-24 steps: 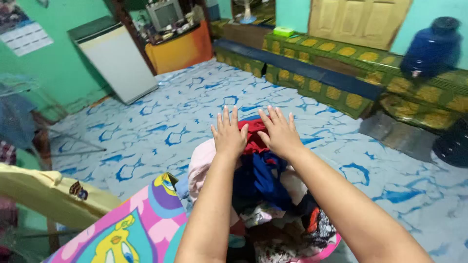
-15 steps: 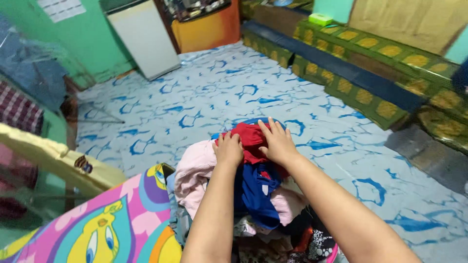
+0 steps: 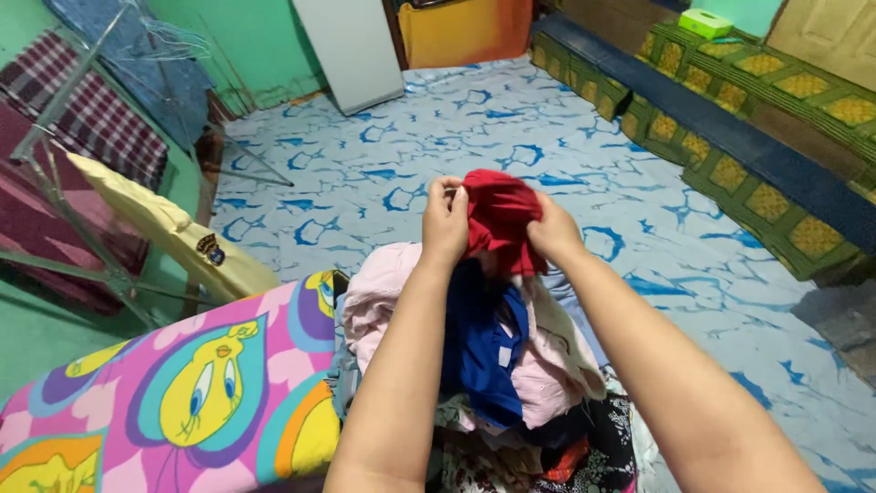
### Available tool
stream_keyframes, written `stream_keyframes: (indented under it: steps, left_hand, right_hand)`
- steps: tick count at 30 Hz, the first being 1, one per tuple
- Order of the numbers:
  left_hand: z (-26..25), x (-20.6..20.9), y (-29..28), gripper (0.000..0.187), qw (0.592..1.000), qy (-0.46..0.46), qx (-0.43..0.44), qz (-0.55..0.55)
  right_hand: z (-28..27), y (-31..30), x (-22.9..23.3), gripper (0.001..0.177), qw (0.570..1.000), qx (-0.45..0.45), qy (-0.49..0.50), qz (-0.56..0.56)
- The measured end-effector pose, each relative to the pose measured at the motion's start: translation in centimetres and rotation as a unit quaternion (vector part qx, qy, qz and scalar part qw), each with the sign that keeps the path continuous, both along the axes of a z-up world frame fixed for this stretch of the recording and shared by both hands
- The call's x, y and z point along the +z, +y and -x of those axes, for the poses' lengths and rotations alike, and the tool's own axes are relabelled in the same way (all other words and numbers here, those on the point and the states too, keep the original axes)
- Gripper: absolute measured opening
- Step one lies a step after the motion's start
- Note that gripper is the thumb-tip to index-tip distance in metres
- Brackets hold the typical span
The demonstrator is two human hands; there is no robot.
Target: Fold a red t-shirt on an ironing board.
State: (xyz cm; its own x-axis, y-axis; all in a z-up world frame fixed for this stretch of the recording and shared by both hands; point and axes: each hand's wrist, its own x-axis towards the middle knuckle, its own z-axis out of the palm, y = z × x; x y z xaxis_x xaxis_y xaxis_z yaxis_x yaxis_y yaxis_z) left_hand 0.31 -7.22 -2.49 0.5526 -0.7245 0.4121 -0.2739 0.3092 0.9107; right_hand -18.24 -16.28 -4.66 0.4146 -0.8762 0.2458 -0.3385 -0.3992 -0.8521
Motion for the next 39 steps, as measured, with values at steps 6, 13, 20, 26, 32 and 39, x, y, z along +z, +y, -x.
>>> stream_keyframes:
  steps: [6,13,20,26,32,39]
  left_hand:
    - [2.0,2.2,2.6,0.107,0.985,-0.088,-0.140,0.041]
    - [-2.8,-0.4,-6.2,0.034,0.887,-0.396,0.083,-0.224]
    - [0.7,14.1,1.6,0.024,0.922,0.361,-0.126,0.061]
    - [-1.5,15.1,2.4,0.024,0.872,0.440,-0.181,0.119]
    - [-8.2,9.1,4.0,0.048,0.945,0.296,-0.004,0.136]
    - [-8.5,2.6,6.2,0.130,0.951,-0.271,0.133,0.063]
  right_hand:
    - [-1.5,0.1,8.6,0.041,0.984,0.070,-0.165,0.023]
    - [-2.0,2.3,12.0,0.052,0.960,0.135,-0.231,0.087]
    - [-2.5,3.0,7.9,0.117,0.994,0.097,-0.028,-0.038]
    - [-6.6,-2.8,-3.4,0.088,0.995,0.089,-0.021,0.049]
    - [-7.6,0.6,6.1,0.030,0.885,0.143,-0.261,-0.357]
    - [-13.8,4.6,11.9,0.023,0.656,0.500,-0.462,-0.327]
